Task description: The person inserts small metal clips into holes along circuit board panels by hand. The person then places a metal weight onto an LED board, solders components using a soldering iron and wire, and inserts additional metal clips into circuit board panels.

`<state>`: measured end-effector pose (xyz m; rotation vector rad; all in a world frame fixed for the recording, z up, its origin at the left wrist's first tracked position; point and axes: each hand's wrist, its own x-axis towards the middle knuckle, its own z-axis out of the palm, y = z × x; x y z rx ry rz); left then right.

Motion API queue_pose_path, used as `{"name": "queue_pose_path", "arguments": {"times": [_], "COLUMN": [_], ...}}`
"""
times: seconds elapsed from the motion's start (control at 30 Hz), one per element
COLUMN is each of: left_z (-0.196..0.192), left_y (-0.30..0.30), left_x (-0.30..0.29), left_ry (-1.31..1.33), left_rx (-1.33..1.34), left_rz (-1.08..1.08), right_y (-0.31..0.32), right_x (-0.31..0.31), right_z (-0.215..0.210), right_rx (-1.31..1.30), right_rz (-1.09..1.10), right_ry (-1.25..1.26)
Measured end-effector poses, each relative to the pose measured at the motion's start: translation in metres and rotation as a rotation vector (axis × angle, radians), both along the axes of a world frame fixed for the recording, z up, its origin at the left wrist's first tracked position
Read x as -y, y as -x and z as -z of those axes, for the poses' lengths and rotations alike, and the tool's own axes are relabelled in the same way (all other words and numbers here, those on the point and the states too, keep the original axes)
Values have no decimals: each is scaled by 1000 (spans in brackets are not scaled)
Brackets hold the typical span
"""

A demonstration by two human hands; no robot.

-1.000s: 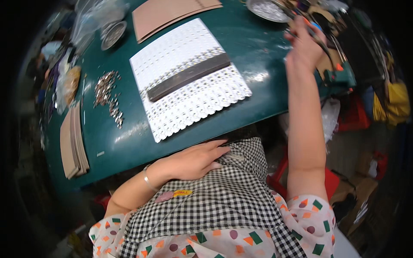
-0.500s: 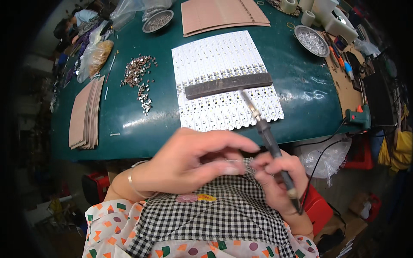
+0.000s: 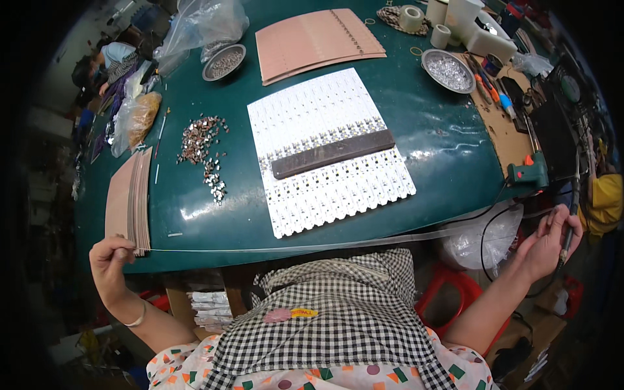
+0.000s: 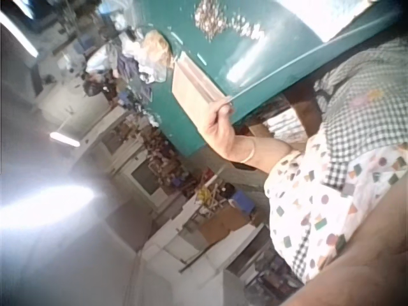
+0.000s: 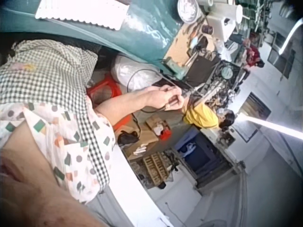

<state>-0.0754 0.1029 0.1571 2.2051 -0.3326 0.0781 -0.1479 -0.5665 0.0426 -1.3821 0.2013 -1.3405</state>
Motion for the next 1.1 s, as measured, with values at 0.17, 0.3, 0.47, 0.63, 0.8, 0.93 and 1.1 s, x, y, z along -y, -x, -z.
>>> {"name": "queue_pose_path", "arguments": {"times": [0.17,0.3,0.47,0.63,0.8,0.93,1.1], "left_z": [-8,-14,-48,-36,53,86,118], "left_y": [-2,-31,-58,-80,-82,-90,-101], "left_x": [-66,-56,14,135,268,311,339], "left_ry": [217,1334,1748,1378,31,-206,-166], "left_rx": [121,213,552,-198,-20,98,254], "left_rz": [-84,393,159,615,591,601,457], "right_y": [16,21,27,22,8,-8,-33], "right_x": [4,-29,-76,-91,-108,-119,-121], "right_z": [18,41,45,22,20,25,28], "right_rx": [-126,-268,-666,-504,-492,-473,-413], "right_rz": [163,158,107,-17,-214,-325,-370], "right_ry": [-48,72,567,268,14,-87,-222]}}
